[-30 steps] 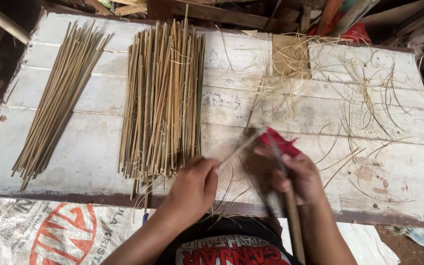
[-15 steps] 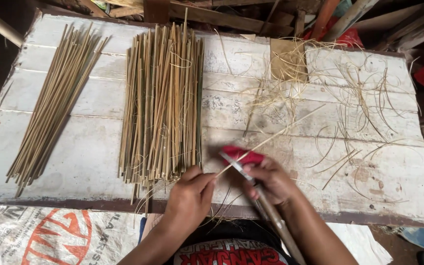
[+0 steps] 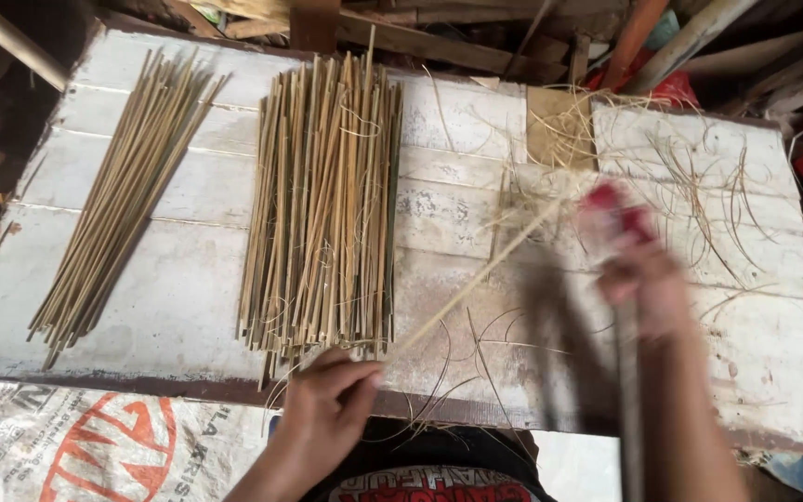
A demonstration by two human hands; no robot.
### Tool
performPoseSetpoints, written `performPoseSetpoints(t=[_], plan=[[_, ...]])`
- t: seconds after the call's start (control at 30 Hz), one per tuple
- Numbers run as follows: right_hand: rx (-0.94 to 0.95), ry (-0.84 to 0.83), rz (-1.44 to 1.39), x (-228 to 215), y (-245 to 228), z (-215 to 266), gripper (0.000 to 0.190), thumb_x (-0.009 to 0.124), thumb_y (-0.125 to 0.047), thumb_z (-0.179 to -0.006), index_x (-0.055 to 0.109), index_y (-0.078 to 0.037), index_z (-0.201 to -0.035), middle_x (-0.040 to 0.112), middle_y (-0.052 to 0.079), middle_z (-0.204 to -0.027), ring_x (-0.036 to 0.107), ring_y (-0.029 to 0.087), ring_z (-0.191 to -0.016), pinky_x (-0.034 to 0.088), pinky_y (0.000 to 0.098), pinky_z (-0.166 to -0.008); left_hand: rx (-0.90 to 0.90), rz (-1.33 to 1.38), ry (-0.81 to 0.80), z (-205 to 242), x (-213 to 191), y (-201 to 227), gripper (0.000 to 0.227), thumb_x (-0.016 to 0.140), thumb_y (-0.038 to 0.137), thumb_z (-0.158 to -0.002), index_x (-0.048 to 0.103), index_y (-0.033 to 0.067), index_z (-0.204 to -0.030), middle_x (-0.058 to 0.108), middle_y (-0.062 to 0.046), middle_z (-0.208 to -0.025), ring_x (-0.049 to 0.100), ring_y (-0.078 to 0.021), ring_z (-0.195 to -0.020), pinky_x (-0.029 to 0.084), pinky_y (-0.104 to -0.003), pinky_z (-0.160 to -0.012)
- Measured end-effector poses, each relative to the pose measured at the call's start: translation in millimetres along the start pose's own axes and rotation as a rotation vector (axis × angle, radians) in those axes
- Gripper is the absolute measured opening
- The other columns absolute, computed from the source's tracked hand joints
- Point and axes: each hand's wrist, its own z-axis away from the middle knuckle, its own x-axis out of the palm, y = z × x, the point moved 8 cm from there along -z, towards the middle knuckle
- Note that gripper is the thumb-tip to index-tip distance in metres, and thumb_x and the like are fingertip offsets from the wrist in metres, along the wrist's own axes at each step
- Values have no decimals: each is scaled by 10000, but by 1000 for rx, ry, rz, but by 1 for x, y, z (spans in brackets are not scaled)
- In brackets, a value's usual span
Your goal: Manually stripping and smoothing bamboo sticks using a small hand-held blade.
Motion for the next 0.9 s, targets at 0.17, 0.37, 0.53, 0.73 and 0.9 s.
performPoseSetpoints(t=[0.17,0.37,0.53,0.73,0.9], plan=[[302,-741,-347,191,-19,156,443,661,-13,-874,596,11,-1311,710,174,-965,621,142,-455,525,212,-369,36,-1,-10,-23,38,-8,152,662,-3,-865,754,7,-987,673,-97,-798,614,-157,-619,526,-246,-498],[217,-578,-403,109,-19,81,455,727,-119,-863,635,47,-1276,685,182,-886,595,162,-393,528,254,-325,22,77,-116,-1,15,-8,129,658,66,-899,744,3,-972,593,-35,-750,549,-129,-673,485,-226,-517],[96,-511,-319,67,-30,47,264,678,-200,-971,676,19,-1119,596,91,-531,574,187,-417,465,281,-406,94,-198,-141,4,8,-1,163,603,63,-921,720,48,-1034,630,-57,-891,647,-129,-622,608,-186,-472],[13,-285,-151,35,-48,20,485,554,-327,-989,581,-104,-1419,703,37,-1200,351,-19,-402,244,166,-310,145,-89,-143,-11,11,21,115,629,18,-911,726,-13,-963,627,-73,-829,641,-154,-659,580,-226,-546],[-8,-501,-424,122,-85,92,490,549,-1,-909,571,-190,-1361,646,5,-1130,418,7,-503,284,145,-343,74,53,-28,-36,23,8,149,650,-13,-872,751,12,-978,621,-47,-749,562,-138,-645,444,-264,-520]])
